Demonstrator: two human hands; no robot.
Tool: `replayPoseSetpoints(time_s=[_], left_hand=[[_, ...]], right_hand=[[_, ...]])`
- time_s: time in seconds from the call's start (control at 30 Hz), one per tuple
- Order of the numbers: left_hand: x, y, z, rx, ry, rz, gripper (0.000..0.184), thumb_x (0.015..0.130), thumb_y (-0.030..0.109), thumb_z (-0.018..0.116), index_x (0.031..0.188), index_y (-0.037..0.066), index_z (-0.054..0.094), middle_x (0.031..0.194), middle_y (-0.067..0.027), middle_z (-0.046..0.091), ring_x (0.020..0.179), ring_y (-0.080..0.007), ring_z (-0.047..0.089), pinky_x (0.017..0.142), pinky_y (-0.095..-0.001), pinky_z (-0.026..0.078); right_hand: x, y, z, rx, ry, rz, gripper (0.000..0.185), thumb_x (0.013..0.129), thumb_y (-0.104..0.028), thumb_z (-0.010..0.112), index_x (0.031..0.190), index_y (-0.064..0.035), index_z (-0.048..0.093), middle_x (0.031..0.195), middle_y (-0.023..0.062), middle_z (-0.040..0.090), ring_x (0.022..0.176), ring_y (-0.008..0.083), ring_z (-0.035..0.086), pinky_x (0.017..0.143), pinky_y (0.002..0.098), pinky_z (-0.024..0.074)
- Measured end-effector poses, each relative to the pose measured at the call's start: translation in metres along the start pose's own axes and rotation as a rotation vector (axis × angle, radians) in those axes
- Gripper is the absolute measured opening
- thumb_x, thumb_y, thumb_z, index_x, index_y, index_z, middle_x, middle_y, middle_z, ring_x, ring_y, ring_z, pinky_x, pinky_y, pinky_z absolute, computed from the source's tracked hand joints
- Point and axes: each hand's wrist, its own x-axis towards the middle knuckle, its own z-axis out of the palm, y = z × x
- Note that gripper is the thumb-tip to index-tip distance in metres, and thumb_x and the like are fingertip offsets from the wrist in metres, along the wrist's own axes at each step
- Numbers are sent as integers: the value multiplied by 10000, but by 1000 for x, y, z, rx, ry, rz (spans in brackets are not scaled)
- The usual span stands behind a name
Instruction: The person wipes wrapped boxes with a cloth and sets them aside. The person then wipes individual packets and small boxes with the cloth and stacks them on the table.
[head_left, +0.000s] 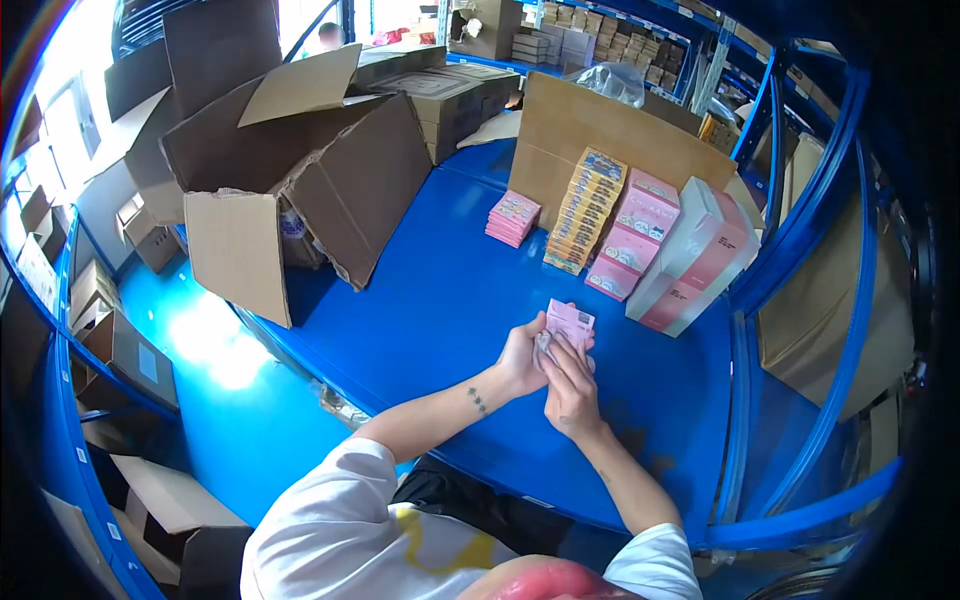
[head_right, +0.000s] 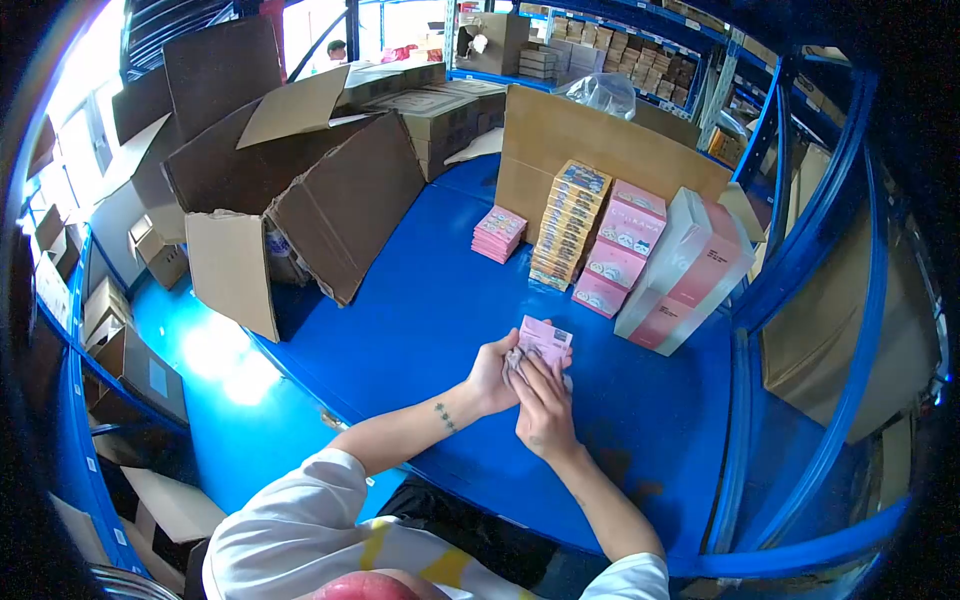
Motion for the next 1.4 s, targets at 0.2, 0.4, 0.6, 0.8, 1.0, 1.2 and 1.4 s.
replayPoseSetpoints(time_s=[0.2, 0.4, 0.6, 0.8, 1.0, 1.2, 1.4], left_hand=[[6, 10, -9, 55, -71, 22, 443, 1047, 351, 331, 1408, 115, 433, 1346, -194, 534, 1206, -336, 558, 1043, -507, 419], [12, 11, -21, 253, 71, 40, 393, 1033, 309, 377, 1337, 88, 489, 1270, -174, 588, 1159, -303, 589, 1012, -478, 446], [1, 3, -4, 514, 214, 19, 380, 1028, 337, 411, 1274, 72, 527, 1224, -151, 612, 1099, -265, 607, 951, -427, 474], [-4, 6, 13, 196, -45, 86, 422, 1030, 387, 409, 1278, 64, 522, 1224, -147, 610, 1082, -262, 607, 929, -411, 479], [-9, 8, 9, 220, 75, 51, 446, 1028, 416, 408, 1276, 63, 522, 1216, -150, 612, 1076, -255, 610, 947, -418, 473], [-4, 8, 9, 158, 73, 1, 451, 1016, 416, 407, 1265, 58, 522, 1140, -151, 623, 1010, -266, 620, 932, -384, 480], [-2, 13, -3, 845, 272, 166, 352, 973, 99, 535, 1292, -13, 441, 1139, -184, 606, 1023, -262, 651, 798, -325, 572]], right_hand=[[15, -7, -34, 448, -182, 189, 273, 836, 58, 541, 1062, 33, 692, 1128, 177, 681, 966, 279, 670, 878, 353, 535], [56, 11, -66, 757, 297, 634, 303, 921, -9, 488, 1193, 15, 621, 1096, 120, 682, 984, 182, 642, 874, 268, 498], [62, 9, -61, 321, 125, 700, 318, 931, -13, 477, 1222, 21, 601, 1191, 127, 647, 1057, 206, 628, 886, 287, 496], [43, 13, -11, -202, -207, -12, 399, 861, 28, 521, 1250, 31, 609, 1327, 202, 585, 1223, 366, 567, 1095, 504, 381], [19, 23, 15, -12, -153, 87, 401, 855, -5, 548, 1248, 39, 616, 1331, 199, 589, 1294, 367, 514, 1167, 588, 209], [28, 20, 9, -5, -171, 81, 402, 843, 21, 571, 1240, 30, 627, 1314, 191, 608, 1303, 351, 514, 1165, 591, 222], [5, 49, 4, 156, -16, 496, 388, 911, 26, 524, 1296, 42, 575, 1219, 195, 647, 1056, 324, 646, 928, 438, 509]])
